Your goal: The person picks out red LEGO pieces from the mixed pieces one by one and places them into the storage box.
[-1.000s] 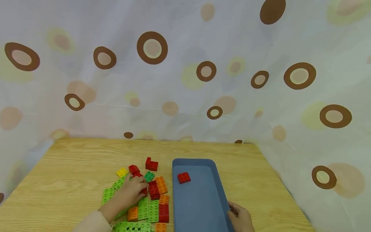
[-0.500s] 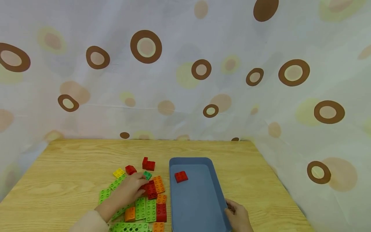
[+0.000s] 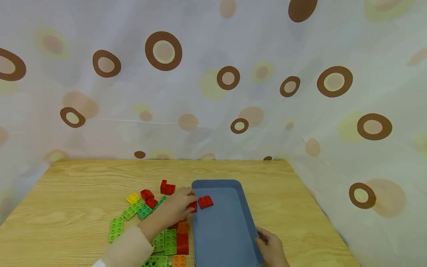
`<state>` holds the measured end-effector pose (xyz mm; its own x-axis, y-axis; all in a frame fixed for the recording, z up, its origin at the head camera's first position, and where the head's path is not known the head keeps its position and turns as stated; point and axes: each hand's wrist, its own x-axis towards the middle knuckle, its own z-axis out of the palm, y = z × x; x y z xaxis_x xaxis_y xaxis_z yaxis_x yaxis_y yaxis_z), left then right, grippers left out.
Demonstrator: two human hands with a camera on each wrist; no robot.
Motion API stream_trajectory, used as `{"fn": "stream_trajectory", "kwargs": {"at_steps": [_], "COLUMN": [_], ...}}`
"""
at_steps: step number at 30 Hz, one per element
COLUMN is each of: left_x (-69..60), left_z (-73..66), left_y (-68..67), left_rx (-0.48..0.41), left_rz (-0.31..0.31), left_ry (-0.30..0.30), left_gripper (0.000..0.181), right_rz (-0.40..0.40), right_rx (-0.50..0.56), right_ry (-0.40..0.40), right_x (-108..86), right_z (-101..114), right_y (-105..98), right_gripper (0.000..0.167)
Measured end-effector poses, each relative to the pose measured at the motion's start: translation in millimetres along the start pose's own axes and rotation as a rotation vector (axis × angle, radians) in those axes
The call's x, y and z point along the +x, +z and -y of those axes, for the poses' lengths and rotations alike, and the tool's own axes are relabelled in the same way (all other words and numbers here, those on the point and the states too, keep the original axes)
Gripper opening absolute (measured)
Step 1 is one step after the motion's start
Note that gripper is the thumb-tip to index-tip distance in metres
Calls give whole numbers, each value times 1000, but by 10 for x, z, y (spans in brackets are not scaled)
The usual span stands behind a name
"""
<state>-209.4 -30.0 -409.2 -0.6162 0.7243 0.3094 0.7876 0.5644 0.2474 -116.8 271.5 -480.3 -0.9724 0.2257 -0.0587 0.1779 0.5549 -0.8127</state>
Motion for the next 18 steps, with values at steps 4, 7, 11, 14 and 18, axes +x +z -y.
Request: {"fn": "stream_trajectory", "kwargs": {"at_steps": [4,7,11,14,18], "left_x": [177,262,283,279,274], "left_z": [-104,-152,-215,-233,-204], "left_y": [151,298,489,564,616], "left_rx": [18,37,37,39,37], "left_rz": [-6,2,60,104,125], "left_ry": [56,83,75,64,39], "left_gripper": [21,19,17,16,17], "right_rz": [-8,-13,-7,-6,-11], "right_rx": [3,-3,-6,-1,-7], "right_ry": [-14,-25,-23,-18,-19], "right_x": [-14,-11,-24,-30,-30], "right_z": [-7,-9,-15,-11,-2], "right_y": [-13,-13,-16,-8,6], "right_gripper": [36,35,35,35,35]}}
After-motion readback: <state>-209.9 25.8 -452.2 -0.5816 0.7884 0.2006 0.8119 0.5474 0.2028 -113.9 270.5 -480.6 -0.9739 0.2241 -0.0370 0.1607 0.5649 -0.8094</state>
